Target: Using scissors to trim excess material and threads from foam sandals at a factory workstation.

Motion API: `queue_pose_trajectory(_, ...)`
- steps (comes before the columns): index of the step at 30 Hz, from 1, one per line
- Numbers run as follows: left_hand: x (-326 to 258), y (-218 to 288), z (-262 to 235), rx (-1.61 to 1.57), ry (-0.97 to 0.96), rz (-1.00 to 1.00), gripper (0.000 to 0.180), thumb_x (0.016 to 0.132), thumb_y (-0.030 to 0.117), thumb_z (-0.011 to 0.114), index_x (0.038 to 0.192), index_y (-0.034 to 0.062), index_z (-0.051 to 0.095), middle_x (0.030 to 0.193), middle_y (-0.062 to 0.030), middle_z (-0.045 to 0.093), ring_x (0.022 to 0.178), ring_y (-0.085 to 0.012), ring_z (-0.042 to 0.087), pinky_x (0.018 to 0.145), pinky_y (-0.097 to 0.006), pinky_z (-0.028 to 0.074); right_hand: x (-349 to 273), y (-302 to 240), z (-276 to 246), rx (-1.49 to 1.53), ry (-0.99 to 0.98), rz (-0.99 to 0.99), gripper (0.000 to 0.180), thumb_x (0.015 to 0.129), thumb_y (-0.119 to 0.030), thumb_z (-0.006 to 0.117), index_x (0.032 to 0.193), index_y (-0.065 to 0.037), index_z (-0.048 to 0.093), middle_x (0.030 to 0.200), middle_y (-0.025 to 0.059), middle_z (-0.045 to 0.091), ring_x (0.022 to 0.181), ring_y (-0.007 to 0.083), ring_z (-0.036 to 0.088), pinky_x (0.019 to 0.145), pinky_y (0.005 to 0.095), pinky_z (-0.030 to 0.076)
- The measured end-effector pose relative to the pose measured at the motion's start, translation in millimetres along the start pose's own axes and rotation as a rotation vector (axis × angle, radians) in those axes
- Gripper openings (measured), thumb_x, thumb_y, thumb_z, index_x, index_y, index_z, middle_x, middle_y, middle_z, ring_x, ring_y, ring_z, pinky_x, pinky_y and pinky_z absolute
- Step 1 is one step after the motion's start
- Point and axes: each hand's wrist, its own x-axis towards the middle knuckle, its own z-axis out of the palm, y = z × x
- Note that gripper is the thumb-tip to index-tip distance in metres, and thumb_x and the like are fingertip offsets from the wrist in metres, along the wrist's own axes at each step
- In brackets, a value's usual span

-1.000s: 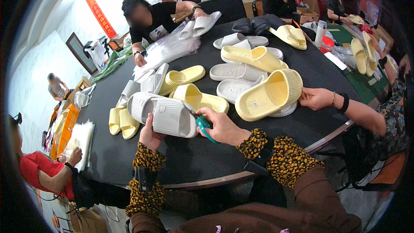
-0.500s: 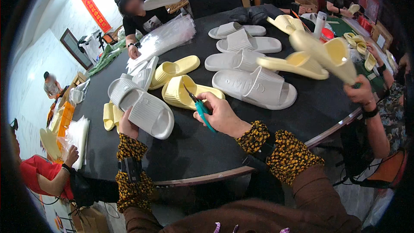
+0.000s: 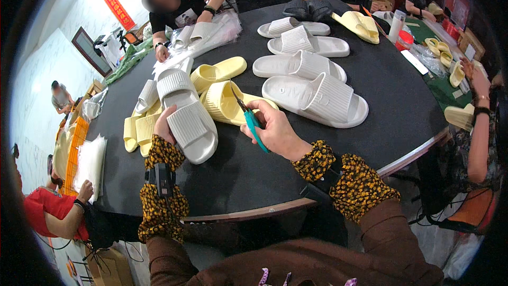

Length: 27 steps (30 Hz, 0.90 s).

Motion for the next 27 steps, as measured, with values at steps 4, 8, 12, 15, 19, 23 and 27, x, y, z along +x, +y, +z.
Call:
queue_pose_trajectory(4,7.3,6.8,1.4,0.119,-0.027,0.027,0.037,0.086,0.023,0.053,0.113,-0.0025,0.050,0.101,-0.0172,0.062,0.087,-0.0283,0.063,0.076,-0.042,0.053,2.2,0.9,3.3,0.064,0.008,0.001,0.039,0.079,-0.008,0.064,0.111,0.003,0.045,0.072,0.0042,0.057,0.060,0.0064,0.053,0.054,0.0213,0.044)
queue_pose_trajectory(8,19.2,6.0,1.2,0.069,0.004,-0.077,0.032,0.084,0.022,0.057,0.106,-0.0009,0.056,0.093,-0.0144,0.064,0.085,-0.0260,0.063,0.074,-0.040,0.054,1.9,-1.3,3.3,0.095,0.028,0.040,0.038,0.078,-0.008,0.066,0.109,0.003,0.046,0.074,0.0059,0.058,0.064,0.0073,0.055,0.056,0.0223,0.045)
queue_pose_trajectory(12,27.4,-18.1,15.1,0.257,-0.105,0.171,0.028,0.081,0.018,0.061,0.103,0.0013,0.059,0.094,-0.0130,0.063,0.082,-0.0222,0.063,0.071,-0.036,0.053,1.6,-1.3,-1.8,0.105,0.027,0.114,0.040,0.081,-0.008,0.062,0.116,0.000,0.043,0.078,0.0033,0.057,0.059,0.0053,0.052,0.050,0.0181,0.043)
queue_pose_trajectory(15,41.9,-24.8,28.0,0.342,-0.278,0.206,0.022,0.085,0.009,0.052,0.103,-0.0031,0.057,0.089,-0.0132,0.063,0.083,-0.0210,0.064,0.072,-0.034,0.053,2.0,-3.7,-6.4,0.133,0.062,0.123,0.041,0.083,-0.010,0.059,0.118,-0.002,0.041,0.083,0.0066,0.060,0.058,0.0065,0.055,0.047,0.0174,0.043)
queue_pose_trajectory(19,51.6,-25.9,62.5,0.124,-0.225,-0.085,0.020,0.081,0.010,0.059,0.098,-0.0011,0.057,0.085,-0.0135,0.064,0.070,-0.0240,0.065,0.058,-0.039,0.056,4.8,-8.3,-8.3,0.224,0.145,0.058,0.039,0.083,-0.009,0.057,0.117,-0.002,0.041,0.079,0.0074,0.059,0.055,0.0061,0.054,0.044,0.0173,0.043)
queue_pose_trajectory(23,60.4,-40.4,80.8,0.202,-0.389,-0.126,0.024,0.082,0.015,0.060,0.101,-0.0004,0.056,0.084,-0.0123,0.064,0.069,-0.0217,0.065,0.059,-0.036,0.056,6.7,-16.8,-6.6,0.261,0.182,0.027,0.036,0.083,-0.009,0.056,0.116,-0.002,0.042,0.078,0.0077,0.057,0.055,0.0064,0.053,0.044,0.0168,0.043)
queue_pose_trajectory(27,60.5,-42.9,105.6,0.201,-0.474,-0.192,0.022,0.087,0.016,0.052,0.102,-0.0001,0.057,0.092,-0.0110,0.064,0.078,-0.0185,0.065,0.067,-0.032,0.055,7.5,-20.8,-11.7,0.333,0.241,-0.012,0.037,0.083,-0.010,0.058,0.115,-0.002,0.042,0.077,0.0084,0.056,0.054,0.0064,0.053,0.044,0.0170,0.042)
